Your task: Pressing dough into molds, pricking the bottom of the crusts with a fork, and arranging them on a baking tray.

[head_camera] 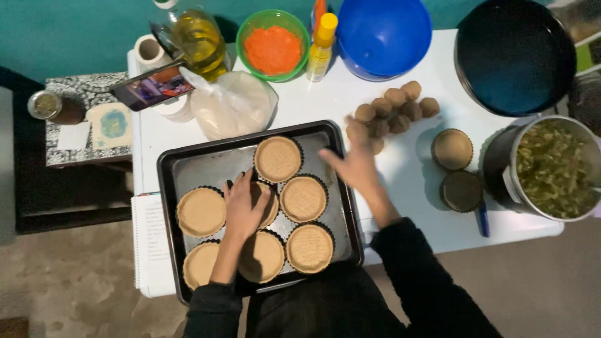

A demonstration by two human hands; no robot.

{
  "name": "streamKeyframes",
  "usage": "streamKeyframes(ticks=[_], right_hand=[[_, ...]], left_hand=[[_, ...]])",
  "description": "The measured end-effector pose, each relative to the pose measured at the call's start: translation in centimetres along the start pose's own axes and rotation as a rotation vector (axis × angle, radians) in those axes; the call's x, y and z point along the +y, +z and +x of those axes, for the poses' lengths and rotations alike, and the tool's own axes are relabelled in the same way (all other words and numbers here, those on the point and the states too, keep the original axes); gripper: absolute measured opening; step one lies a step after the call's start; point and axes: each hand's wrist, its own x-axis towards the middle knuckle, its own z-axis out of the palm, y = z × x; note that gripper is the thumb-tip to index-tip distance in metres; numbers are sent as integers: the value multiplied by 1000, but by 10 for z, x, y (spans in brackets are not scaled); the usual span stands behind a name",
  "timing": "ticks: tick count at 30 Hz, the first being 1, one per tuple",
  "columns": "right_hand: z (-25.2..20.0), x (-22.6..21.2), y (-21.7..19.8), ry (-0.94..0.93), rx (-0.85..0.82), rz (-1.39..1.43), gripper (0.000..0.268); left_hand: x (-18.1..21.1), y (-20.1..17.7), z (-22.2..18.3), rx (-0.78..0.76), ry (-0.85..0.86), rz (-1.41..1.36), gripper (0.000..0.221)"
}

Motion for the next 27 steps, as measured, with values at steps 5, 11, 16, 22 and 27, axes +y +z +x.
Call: streamKeyframes(ticks=[5,11,16,22,27], right_hand=[[-14,186,-121,528,114,-722,115],[-37,278,-174,664,-81,-687,143],[-24,260,-148,569,-44,-773,131],[33,12,-76,-99,88,-454,87],[50,-110,57,-518,-328,-82,120]], left_hand=[[12,-11,1,-44,-17,-62,76],[12,-12,-23,56,-36,-40,74],[-2,-19,-38,159,-77,23,71],[-28,-23,-42,249,-148,-9,62],[-56,-30,-34,333,-148,-4,56]])
